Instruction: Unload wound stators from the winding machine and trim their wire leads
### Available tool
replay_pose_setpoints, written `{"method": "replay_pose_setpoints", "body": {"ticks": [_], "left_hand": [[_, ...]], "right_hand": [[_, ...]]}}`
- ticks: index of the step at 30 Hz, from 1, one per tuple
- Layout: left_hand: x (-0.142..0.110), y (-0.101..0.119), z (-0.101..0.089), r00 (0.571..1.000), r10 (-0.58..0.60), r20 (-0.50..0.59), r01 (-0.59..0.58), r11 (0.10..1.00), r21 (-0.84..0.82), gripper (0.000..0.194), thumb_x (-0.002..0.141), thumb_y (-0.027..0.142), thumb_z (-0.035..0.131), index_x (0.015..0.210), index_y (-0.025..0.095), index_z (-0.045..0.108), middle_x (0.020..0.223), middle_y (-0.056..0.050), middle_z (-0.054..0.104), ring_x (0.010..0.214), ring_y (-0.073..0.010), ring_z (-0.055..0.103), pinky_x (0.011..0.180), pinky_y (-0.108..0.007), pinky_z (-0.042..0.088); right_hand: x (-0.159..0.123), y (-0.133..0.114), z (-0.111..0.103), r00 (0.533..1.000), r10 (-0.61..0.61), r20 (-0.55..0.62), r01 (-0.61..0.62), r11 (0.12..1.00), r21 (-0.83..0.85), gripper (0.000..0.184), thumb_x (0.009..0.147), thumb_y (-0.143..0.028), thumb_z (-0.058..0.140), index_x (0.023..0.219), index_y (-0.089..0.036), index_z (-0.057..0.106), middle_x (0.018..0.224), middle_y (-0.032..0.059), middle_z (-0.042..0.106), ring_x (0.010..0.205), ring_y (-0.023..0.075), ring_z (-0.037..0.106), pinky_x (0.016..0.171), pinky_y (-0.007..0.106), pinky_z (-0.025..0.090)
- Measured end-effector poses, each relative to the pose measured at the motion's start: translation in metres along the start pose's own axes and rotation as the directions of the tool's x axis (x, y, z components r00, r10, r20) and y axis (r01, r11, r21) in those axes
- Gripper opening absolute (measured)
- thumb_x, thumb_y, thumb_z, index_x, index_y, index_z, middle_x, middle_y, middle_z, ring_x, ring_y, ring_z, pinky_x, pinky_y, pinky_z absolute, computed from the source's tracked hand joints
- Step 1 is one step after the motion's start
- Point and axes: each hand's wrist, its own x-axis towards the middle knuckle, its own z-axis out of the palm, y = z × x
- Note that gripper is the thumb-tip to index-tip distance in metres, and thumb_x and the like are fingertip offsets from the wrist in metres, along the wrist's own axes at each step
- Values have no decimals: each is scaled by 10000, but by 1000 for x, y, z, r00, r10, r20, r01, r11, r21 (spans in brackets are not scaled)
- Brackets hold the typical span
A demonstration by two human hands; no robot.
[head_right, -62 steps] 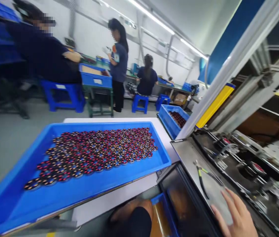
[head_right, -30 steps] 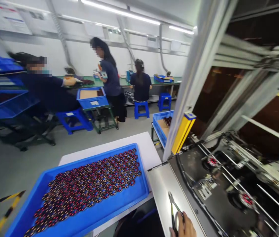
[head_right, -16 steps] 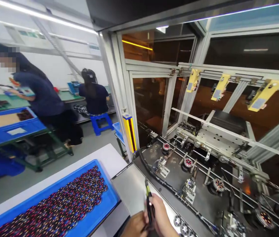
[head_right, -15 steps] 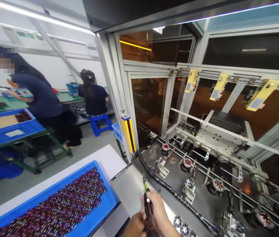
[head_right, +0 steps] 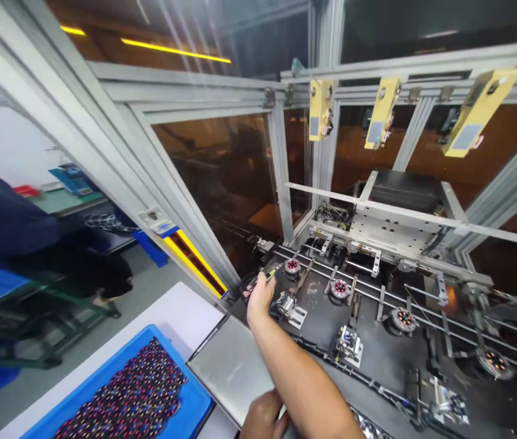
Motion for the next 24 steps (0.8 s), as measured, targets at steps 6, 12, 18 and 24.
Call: {"method": "replay_pose_setpoints", "body": {"ticks": [6, 12, 18, 24], "left_hand": [[7, 5, -7, 1000, 26, 3, -26, 1000, 6, 177, 745, 124, 545, 849, 248, 619, 682, -102, 714, 582, -303, 710, 484, -403, 571], [10, 9, -11, 1000, 20, -11, -20, 1000, -3, 181, 735, 110, 549, 834, 254, 596, 659, -99, 695, 564, -299, 697, 460, -403, 543], [7, 7, -9, 1000, 13, -12, -13, 1000, -16, 205, 705, 103, 563, 843, 249, 604, 661, -100, 691, 574, -301, 698, 460, -407, 536], [-1, 0, -1, 1000, 14, -5, -14, 1000, -18, 111, 791, 161, 579, 865, 223, 633, 672, -106, 681, 613, -292, 694, 482, -407, 544]], "right_hand": [[14, 9, -4, 997, 41, -67, -39, 999, 33, 300, 965, -385, 575, 1153, -153, 597, 1030, 47, 656, 801, 143, 652, 686, 313, 576], [23, 9, 1, 992, 79, -100, -75, 996, 51, 277, 969, -376, 572, 1122, -147, 600, 962, 29, 652, 719, 114, 633, 610, 264, 560], [23, 10, -1, 991, 75, -115, -69, 996, 58, 274, 968, -374, 573, 1119, -146, 601, 959, 28, 652, 716, 113, 632, 607, 262, 558], [23, 6, 1, 998, -31, -54, 34, 998, 56, 290, 966, -382, 574, 1138, -150, 599, 1007, 41, 654, 772, 133, 645, 657, 293, 569]]}}
